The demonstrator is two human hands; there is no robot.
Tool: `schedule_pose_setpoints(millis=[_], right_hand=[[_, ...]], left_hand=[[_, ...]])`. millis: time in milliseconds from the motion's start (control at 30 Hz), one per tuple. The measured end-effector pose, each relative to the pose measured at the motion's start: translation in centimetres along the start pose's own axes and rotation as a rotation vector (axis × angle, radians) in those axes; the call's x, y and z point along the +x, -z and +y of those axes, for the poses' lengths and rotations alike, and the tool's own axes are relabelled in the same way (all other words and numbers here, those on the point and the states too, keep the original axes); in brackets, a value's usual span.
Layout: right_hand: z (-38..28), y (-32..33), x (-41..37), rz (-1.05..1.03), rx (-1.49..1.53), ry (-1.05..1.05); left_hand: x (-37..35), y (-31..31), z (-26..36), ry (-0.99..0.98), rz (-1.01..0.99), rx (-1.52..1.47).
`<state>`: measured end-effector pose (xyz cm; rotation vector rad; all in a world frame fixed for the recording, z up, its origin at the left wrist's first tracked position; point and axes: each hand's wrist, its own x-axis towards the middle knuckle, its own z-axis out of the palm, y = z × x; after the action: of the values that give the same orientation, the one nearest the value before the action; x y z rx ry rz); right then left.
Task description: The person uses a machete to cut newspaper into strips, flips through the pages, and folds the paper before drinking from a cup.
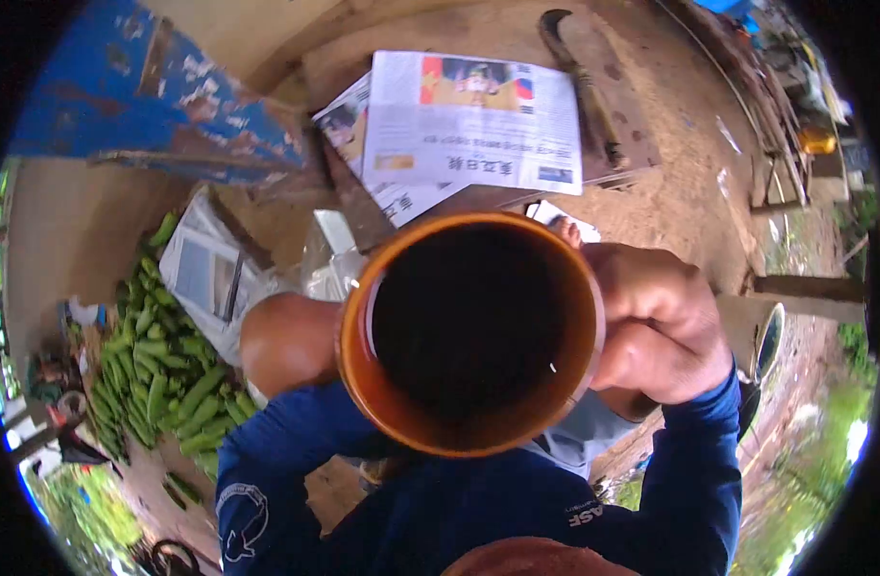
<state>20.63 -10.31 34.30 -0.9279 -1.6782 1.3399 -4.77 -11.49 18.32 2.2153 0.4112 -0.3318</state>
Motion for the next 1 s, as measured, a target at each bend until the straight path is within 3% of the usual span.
schedule_pose_setpoints(millis=[233, 433, 567, 1000], right_hand=[[0.5, -1.9, -0.9, 0.003, 0.188, 0.016], [0.2, -1.0, 1.1, -0.157, -0.011, 0.258], [-0.3, -0.6, 1.8, -0.174, -0.098, 0.252], [1.7, -2.2, 1.1, -0.094, 0.056, 0.240]], left_hand=[[-0.4, -0.5, -0.7, 0.002, -0.009, 0.014], [-0.5, -0.8, -1.0, -0.011, -0.014, 0.016], [-0.6, -0.7, -0.9, -0.014, -0.023, 0.016], [-0.7, -0.3, -1.0, -0.028, -0.050, 0.060]])
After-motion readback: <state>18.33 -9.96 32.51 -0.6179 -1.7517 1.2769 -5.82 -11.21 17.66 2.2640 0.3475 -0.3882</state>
